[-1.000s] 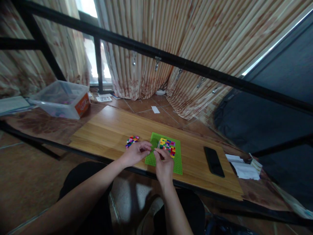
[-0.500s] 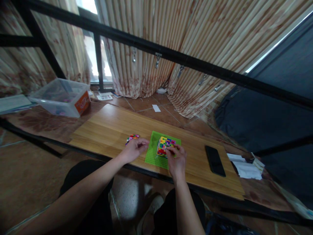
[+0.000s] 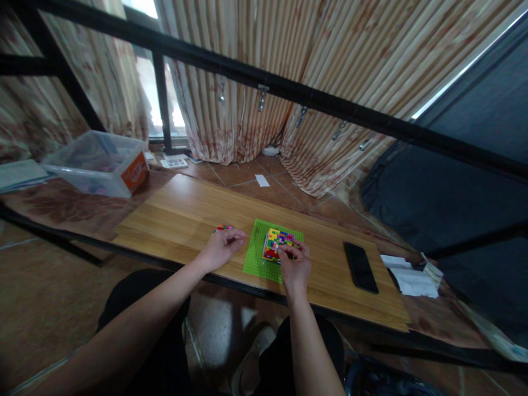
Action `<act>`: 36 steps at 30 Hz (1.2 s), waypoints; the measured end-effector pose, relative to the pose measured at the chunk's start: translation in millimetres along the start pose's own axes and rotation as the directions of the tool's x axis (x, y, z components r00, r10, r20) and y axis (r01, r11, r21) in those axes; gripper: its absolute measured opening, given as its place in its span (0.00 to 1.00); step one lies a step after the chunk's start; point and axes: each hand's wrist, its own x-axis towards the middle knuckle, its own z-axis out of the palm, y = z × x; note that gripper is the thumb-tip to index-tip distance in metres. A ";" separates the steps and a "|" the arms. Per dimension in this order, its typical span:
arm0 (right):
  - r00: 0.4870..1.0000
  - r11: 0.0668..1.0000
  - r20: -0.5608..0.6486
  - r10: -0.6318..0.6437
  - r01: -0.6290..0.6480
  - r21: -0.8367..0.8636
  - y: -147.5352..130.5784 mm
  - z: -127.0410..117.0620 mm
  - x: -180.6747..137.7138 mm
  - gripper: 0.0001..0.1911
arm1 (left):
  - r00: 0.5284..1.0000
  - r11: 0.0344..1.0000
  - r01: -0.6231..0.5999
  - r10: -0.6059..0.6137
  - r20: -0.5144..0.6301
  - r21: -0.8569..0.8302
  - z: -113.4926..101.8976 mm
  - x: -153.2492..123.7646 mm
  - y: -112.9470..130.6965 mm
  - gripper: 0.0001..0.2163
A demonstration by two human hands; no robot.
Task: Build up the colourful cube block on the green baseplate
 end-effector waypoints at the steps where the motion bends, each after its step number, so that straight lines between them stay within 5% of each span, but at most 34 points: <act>1: 1.000 1.000 -0.004 -0.008 0.008 -0.002 -0.3 0.7 -0.8 0.11 | 1.000 1.000 0.003 -0.003 -0.008 0.001 -2.0 0.6 -0.6 0.08; 9: 0.992 0.985 0.054 -0.112 0.118 -0.126 -1.7 -7.2 -3.3 0.12 | 0.950 0.991 0.102 -0.122 -0.286 -0.086 -39.5 14.3 -14.3 0.09; 14: 0.955 0.918 0.006 -0.297 0.288 -0.274 -25.3 -1.1 -14.8 0.14 | 0.883 0.973 0.222 -0.170 -0.438 0.069 -62.8 16.0 -18.0 0.09; 18: 0.897 0.907 0.299 -0.327 0.386 -0.166 -50.9 37.8 -22.2 0.15 | 0.877 0.930 0.307 -0.194 -0.439 0.203 -68.0 12.2 -13.8 0.10; 22: 0.826 0.878 0.505 -0.250 0.413 -0.241 -59.6 90.1 -10.9 0.15 | 0.880 0.909 0.340 -0.217 -0.422 0.242 -66.4 8.9 -12.4 0.11; 28: 0.759 0.845 0.600 -0.255 0.476 -0.244 -52.1 134.7 14.0 0.08 | 0.881 0.904 0.361 -0.251 -0.402 0.227 -68.5 6.6 -8.2 0.11; 36: 0.774 0.848 0.576 -0.263 0.470 -0.244 -51.3 134.9 15.0 0.08 | 0.898 0.907 0.348 -0.250 -0.363 0.236 -67.6 6.3 0.4 0.09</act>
